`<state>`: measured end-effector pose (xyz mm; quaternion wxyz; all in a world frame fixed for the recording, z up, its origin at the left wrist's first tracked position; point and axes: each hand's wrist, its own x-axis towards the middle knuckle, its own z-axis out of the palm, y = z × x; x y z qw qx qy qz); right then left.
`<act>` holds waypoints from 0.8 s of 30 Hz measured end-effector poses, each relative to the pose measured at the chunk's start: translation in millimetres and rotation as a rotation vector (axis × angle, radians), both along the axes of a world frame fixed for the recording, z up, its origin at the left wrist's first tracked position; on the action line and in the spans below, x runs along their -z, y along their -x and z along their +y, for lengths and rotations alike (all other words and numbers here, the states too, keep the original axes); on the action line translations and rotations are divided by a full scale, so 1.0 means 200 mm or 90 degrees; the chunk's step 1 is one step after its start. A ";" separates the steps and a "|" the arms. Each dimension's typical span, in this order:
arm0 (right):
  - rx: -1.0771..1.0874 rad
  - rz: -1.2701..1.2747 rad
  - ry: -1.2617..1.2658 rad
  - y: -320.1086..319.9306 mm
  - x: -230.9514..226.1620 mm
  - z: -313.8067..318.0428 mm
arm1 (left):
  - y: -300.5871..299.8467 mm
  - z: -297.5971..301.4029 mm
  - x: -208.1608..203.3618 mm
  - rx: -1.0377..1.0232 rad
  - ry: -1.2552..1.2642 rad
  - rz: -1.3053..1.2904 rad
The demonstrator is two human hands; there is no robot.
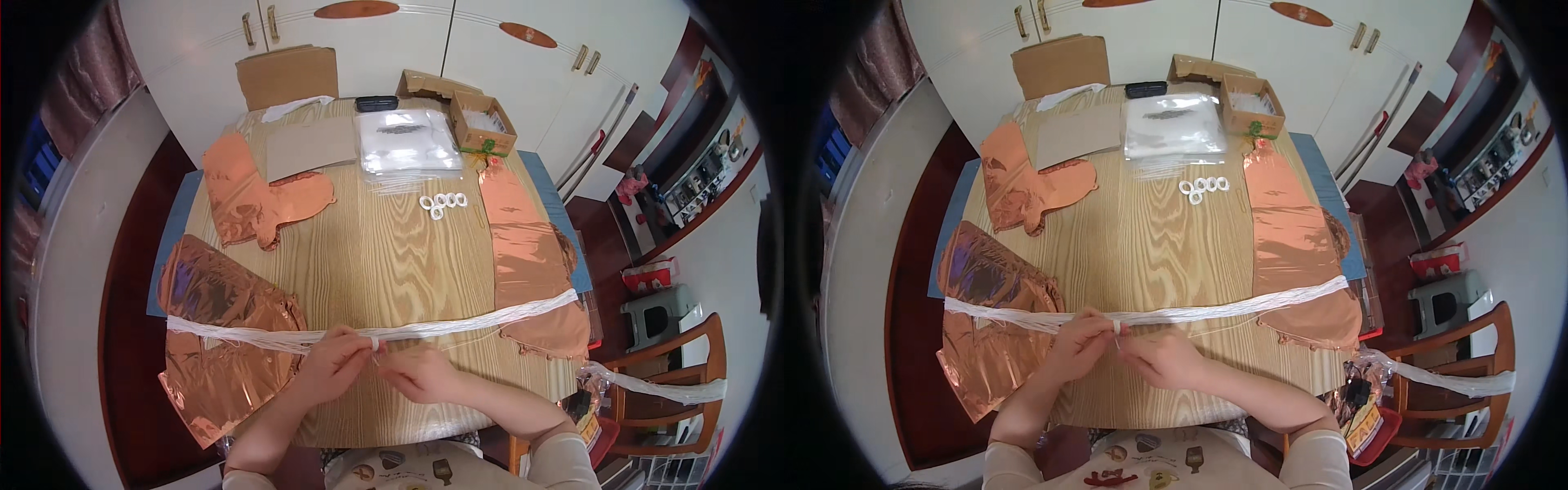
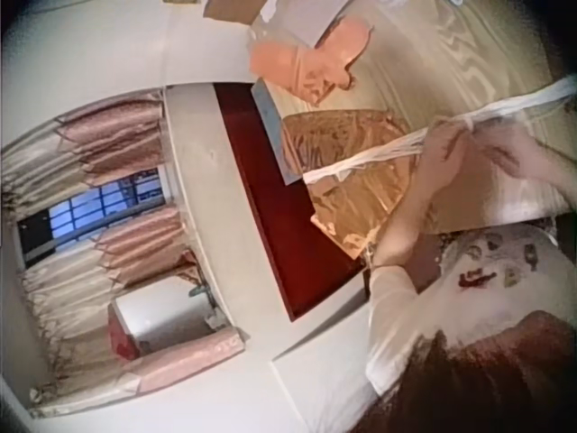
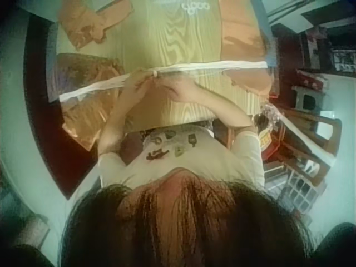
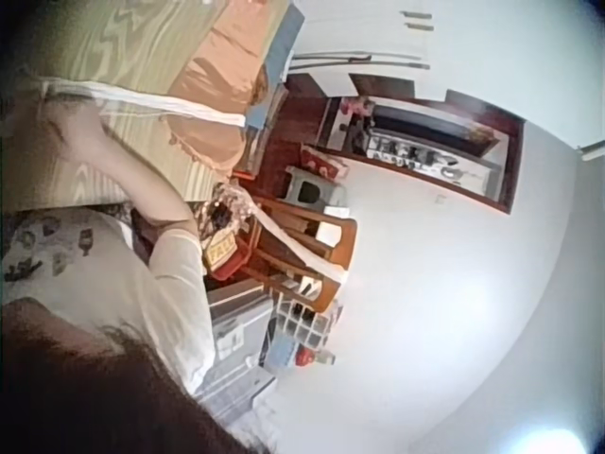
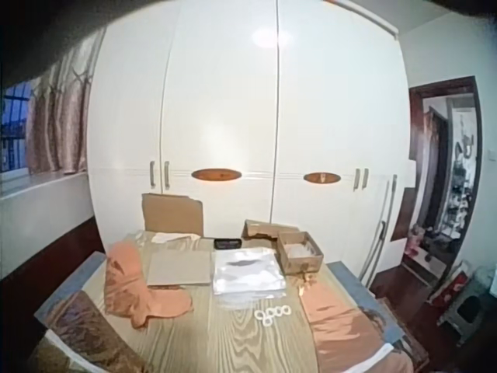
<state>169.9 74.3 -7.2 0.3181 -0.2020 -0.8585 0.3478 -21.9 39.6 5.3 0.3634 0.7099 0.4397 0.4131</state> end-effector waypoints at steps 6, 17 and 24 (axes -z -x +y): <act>0.130 -0.028 0.020 0.02 0.03 0.03 | 0.03 -0.04 0.02 0.123 0.205 -0.194; 0.123 0.022 -0.011 0.01 0.02 0.02 | 0.01 -0.04 0.01 0.134 0.312 -0.315; 0.174 0.069 -0.032 0.00 -0.03 0.03 | 0.02 -0.03 0.02 0.060 0.142 -0.045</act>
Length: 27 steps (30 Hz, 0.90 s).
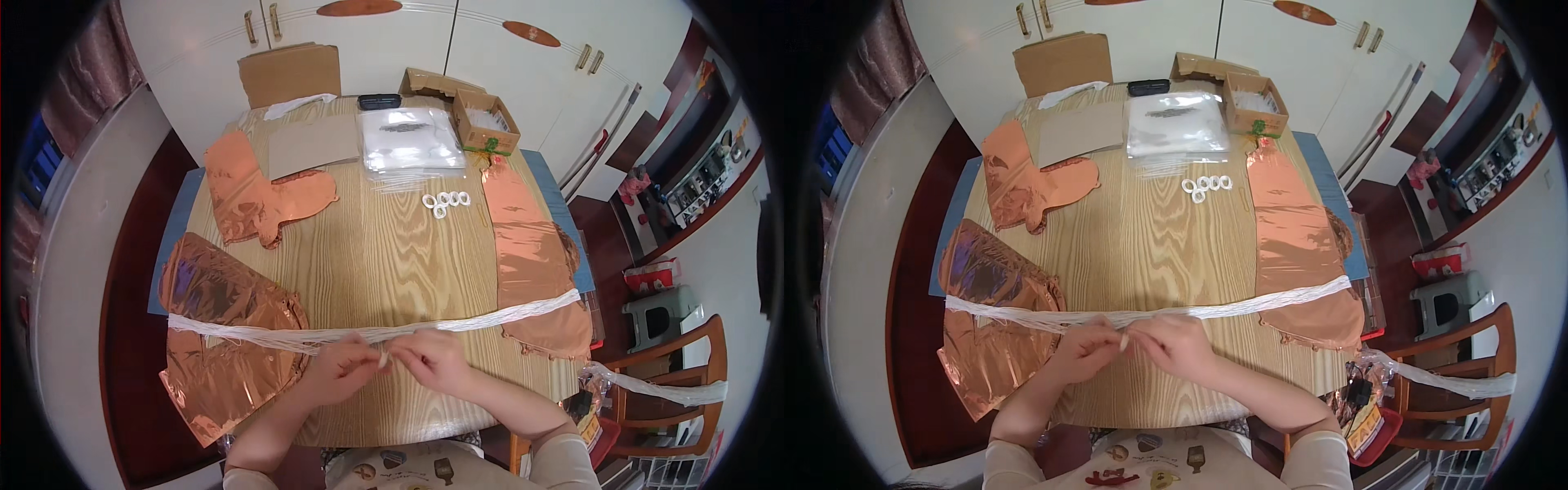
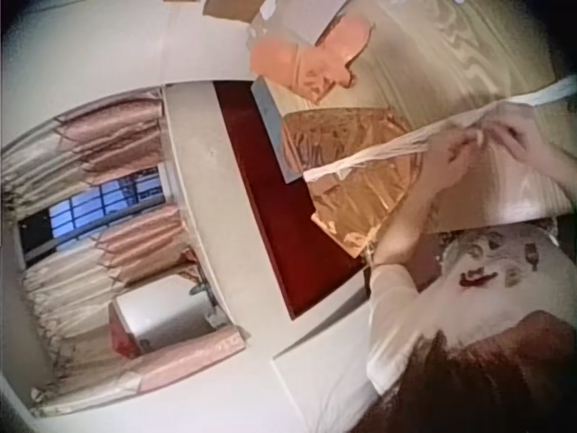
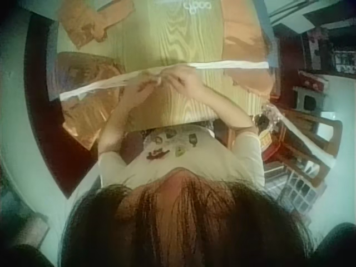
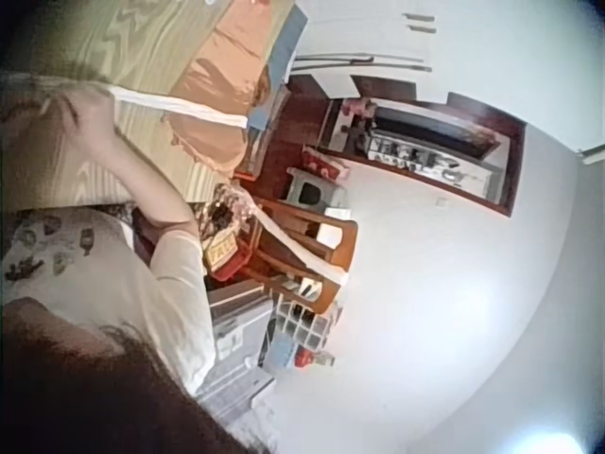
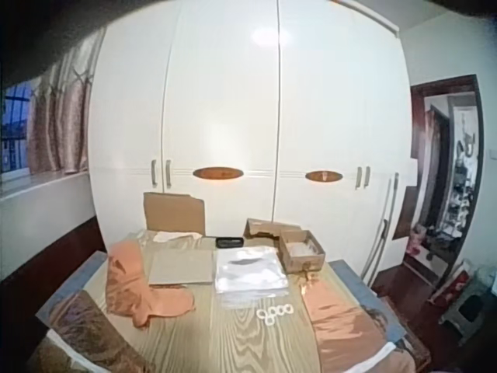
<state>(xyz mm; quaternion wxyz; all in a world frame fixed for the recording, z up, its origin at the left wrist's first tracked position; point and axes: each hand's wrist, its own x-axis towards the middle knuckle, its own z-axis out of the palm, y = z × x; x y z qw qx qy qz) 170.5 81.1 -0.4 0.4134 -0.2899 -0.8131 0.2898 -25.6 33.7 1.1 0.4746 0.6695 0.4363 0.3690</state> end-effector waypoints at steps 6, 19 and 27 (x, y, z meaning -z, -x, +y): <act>-0.054 -0.022 -0.051 0.03 0.06 -0.02 | 0.00 0.01 0.04 -0.031 0.074 -0.176; -0.006 0.052 0.032 0.01 0.04 0.03 | 0.00 0.00 0.02 0.075 0.175 -0.195; -0.011 0.089 0.247 0.03 0.04 -0.01 | -0.01 0.00 0.06 0.026 0.103 -0.204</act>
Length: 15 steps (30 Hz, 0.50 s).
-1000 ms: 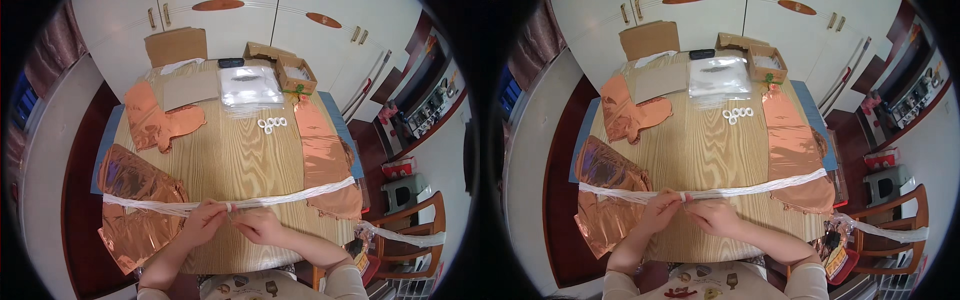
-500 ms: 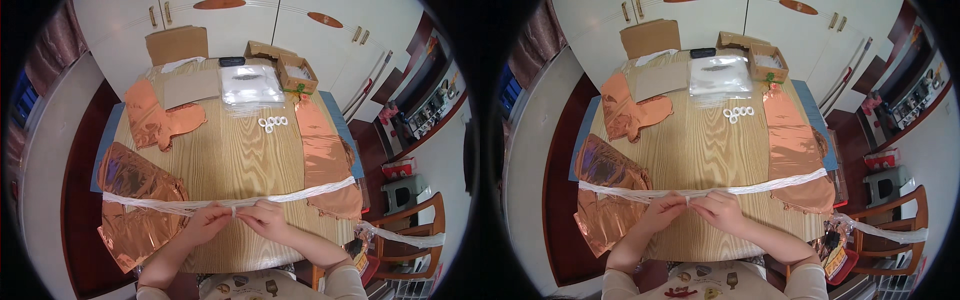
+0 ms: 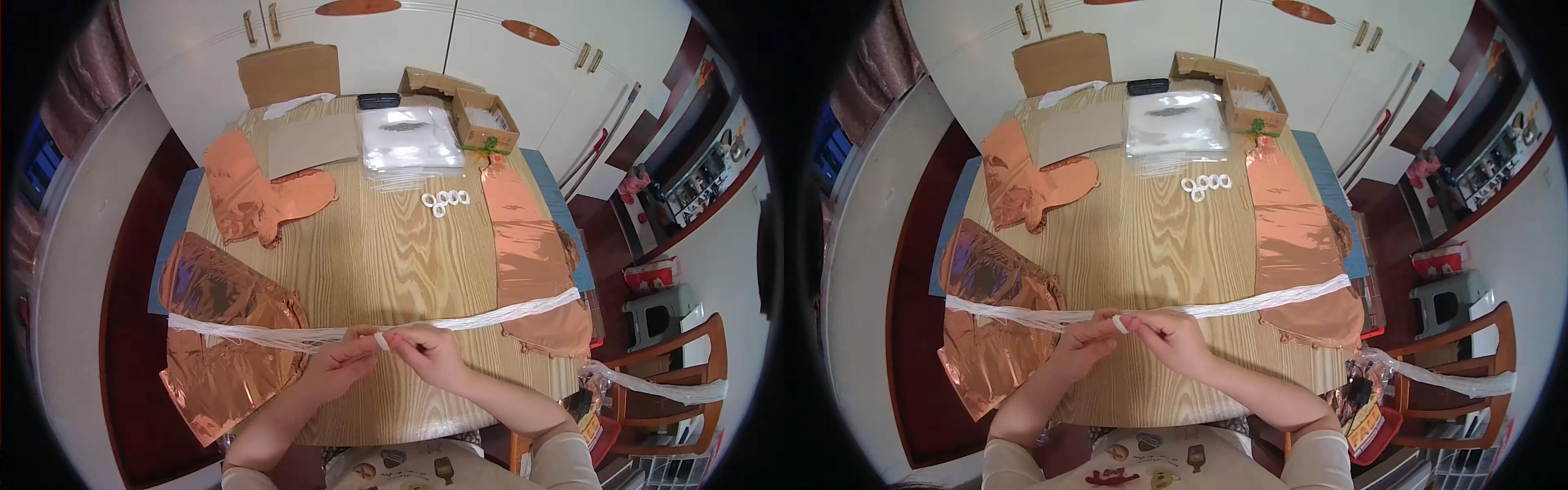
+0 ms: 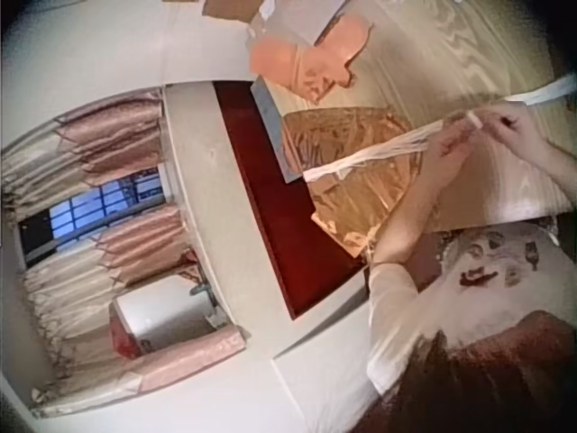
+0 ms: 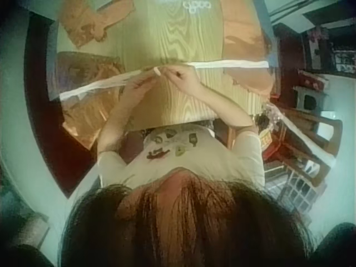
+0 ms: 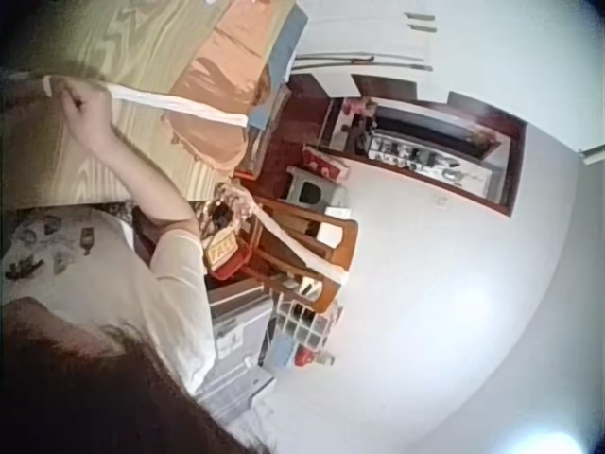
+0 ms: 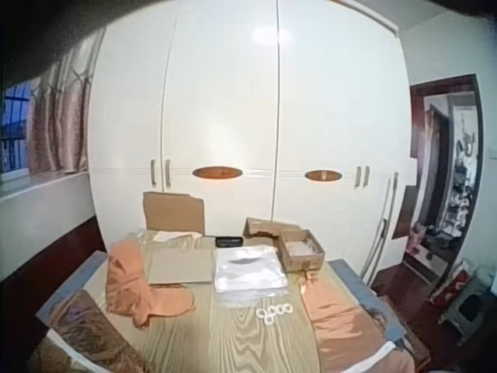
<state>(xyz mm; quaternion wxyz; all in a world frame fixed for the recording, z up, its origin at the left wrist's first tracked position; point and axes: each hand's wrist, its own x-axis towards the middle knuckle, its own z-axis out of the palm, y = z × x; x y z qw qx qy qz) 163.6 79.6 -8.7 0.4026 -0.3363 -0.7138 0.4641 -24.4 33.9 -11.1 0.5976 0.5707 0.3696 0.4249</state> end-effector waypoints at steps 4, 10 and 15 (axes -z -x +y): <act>-0.008 -0.021 0.082 -0.01 0.02 -0.02 | -0.02 0.00 0.01 0.003 -0.012 -0.001; 0.021 -0.027 0.022 0.00 0.05 -0.02 | -0.06 0.01 -0.02 -0.030 -0.092 0.091; 0.086 -0.067 -0.178 0.01 0.02 -0.01 | -0.07 0.00 0.00 -0.084 -0.100 0.172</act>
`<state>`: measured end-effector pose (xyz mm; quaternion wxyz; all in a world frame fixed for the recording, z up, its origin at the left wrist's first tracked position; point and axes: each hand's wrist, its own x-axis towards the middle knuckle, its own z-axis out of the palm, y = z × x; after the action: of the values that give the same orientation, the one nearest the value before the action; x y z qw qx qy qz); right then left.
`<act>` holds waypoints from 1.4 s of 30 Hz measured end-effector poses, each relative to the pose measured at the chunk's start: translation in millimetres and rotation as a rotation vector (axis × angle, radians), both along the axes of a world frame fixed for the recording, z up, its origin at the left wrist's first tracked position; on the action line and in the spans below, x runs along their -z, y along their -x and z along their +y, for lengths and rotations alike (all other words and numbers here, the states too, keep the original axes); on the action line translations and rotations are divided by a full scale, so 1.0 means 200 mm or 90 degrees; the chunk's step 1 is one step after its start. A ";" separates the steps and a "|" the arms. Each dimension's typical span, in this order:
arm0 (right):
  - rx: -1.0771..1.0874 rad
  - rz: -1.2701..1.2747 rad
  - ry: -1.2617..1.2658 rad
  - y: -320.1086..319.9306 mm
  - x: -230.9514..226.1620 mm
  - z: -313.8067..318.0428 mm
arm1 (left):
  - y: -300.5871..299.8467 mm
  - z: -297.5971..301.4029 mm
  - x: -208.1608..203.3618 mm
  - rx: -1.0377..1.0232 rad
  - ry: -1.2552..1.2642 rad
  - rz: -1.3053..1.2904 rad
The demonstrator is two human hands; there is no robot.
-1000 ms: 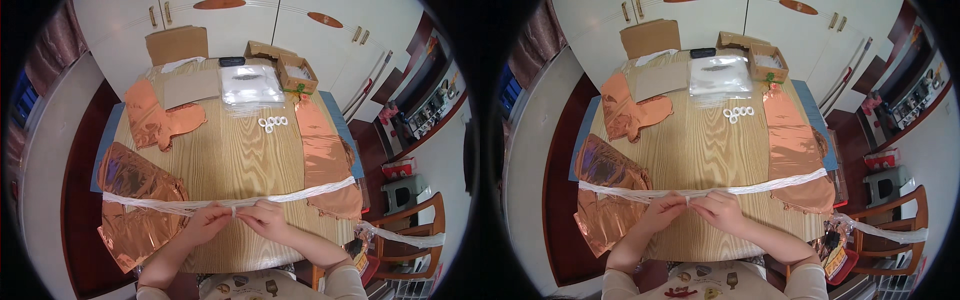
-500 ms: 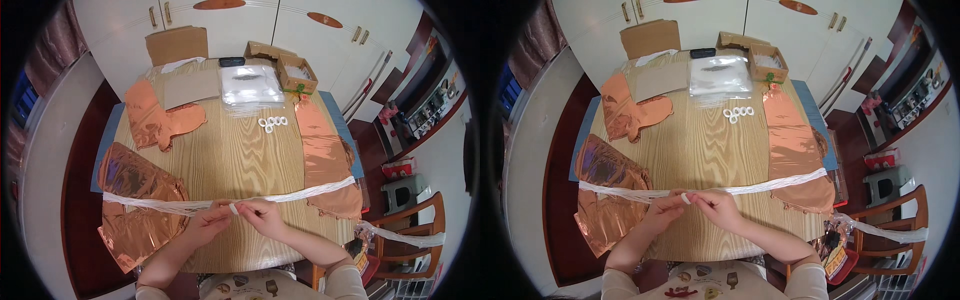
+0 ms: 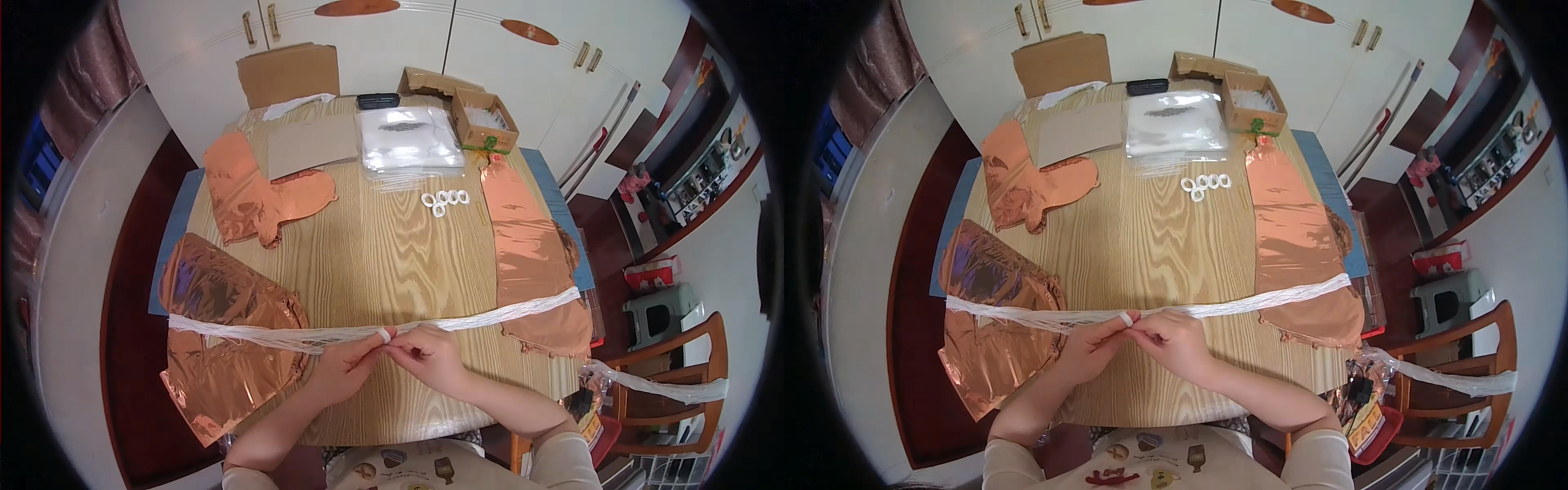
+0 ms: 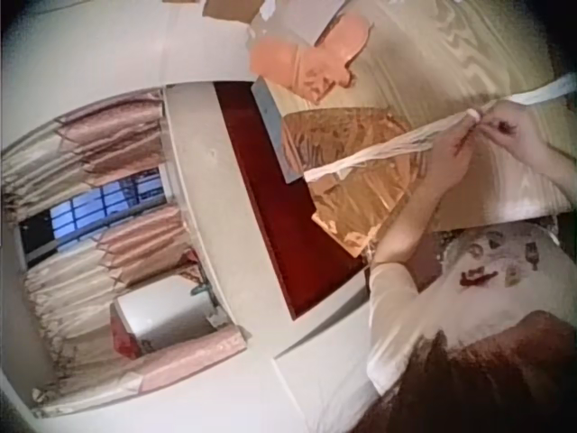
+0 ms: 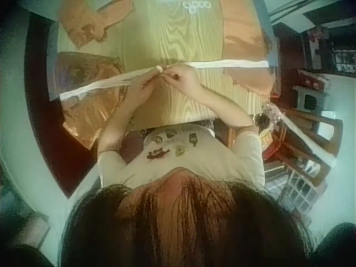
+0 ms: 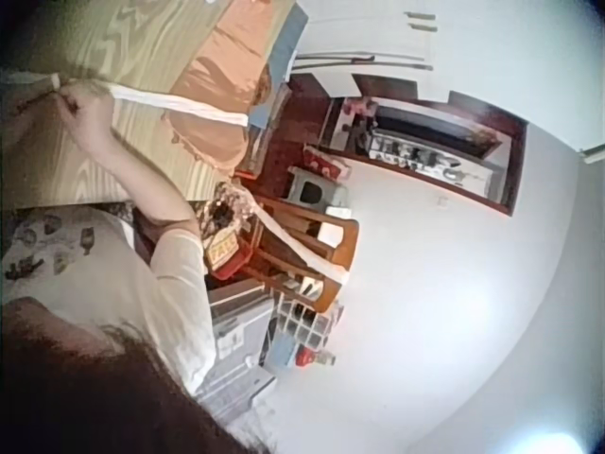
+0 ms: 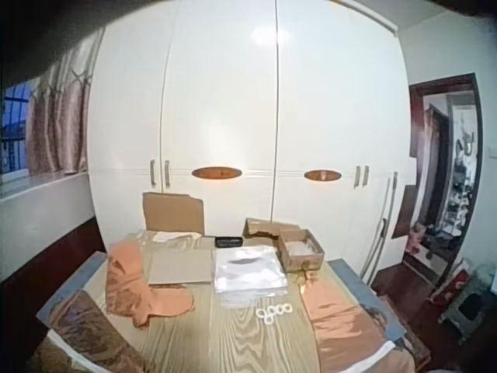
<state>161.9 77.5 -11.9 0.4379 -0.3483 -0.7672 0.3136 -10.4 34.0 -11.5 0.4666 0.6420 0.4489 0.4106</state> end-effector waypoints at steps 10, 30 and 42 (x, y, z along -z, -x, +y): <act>-0.110 -0.063 -0.085 -0.04 -0.02 0.06 | 0.00 0.00 -0.01 -0.004 0.243 -0.048; -0.424 0.054 0.279 -0.08 -0.04 0.10 | 0.06 0.02 -0.03 0.123 0.300 -0.272; -0.329 -0.067 0.105 -0.08 -0.08 0.10 | 0.04 0.02 -0.03 0.019 0.306 -0.197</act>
<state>178.2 96.9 4.5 0.2733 -0.1909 -0.8242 0.4578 -18.2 38.3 -4.6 0.6745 0.4493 0.4472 0.3783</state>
